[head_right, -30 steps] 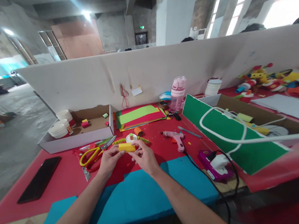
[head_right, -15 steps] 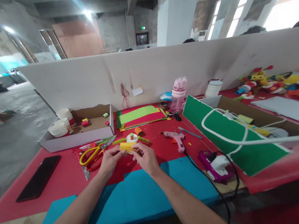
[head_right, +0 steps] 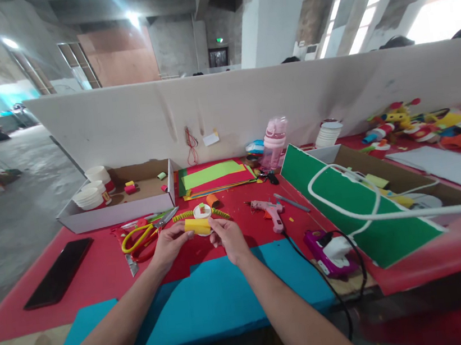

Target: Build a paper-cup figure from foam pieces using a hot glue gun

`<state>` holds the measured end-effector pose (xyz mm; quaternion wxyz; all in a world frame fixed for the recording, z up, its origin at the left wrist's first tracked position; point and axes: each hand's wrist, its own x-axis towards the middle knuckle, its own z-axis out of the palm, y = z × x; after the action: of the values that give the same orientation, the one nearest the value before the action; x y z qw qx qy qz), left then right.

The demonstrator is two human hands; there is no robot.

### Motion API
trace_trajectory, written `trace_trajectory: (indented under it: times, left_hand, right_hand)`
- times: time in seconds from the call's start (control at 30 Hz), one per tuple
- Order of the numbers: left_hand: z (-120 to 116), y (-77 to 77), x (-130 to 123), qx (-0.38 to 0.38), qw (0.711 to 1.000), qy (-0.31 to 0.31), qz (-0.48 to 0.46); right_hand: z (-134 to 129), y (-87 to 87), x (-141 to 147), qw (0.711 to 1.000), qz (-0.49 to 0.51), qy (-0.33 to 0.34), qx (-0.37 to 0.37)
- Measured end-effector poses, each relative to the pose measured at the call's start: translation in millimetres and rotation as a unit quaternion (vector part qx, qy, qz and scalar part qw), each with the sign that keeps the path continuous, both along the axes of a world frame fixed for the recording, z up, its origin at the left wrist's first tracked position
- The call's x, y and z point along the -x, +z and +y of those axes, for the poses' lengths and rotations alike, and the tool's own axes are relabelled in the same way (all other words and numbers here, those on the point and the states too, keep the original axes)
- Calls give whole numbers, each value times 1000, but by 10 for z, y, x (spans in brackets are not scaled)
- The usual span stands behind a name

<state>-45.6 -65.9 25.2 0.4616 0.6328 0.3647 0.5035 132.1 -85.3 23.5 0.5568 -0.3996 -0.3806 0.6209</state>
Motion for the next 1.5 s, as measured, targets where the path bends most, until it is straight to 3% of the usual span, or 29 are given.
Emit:
trace_trajectory:
  times: [0.13, 0.27, 0.37, 0.6, 0.9, 1.1, 1.23, 1.3, 1.5]
  left_hand:
    - [6, -48, -3, -15, 1000, -4, 20]
    - [-7, -93, -25, -44, 998, 30, 22]
    - [-24, -96, -31, -90, 995, 23, 27]
    - [-15, 11, 46, -209, 974, 31, 82]
    - [-51, 83, 64, -223, 965, 33, 134]
    - [-52, 95, 79, -214, 963, 39, 160]
    - [-48, 89, 73, -193, 970, 38, 145]
    - [-43, 77, 66, -177, 974, 47, 131]
    - [-6, 46, 72, -86, 992, 50, 75]
  right_hand:
    - [9, -11, -2, 997, 40, 37, 48]
    - [20, -16, 4, 994, 67, 21, 85]
    - [22, -11, 9, 991, 79, 25, 106]
    - [3, 38, -5, 985, 94, 29, 142]
    - [-5, 68, -22, 978, 107, 38, 174]
    - [32, -7, -32, 983, 116, 9, 141]
    - [22, -52, -27, 991, 89, 46, 91]
    - [9, -68, -15, 995, 54, 47, 64]
    - [-49, -29, 33, 992, -110, -40, -35]
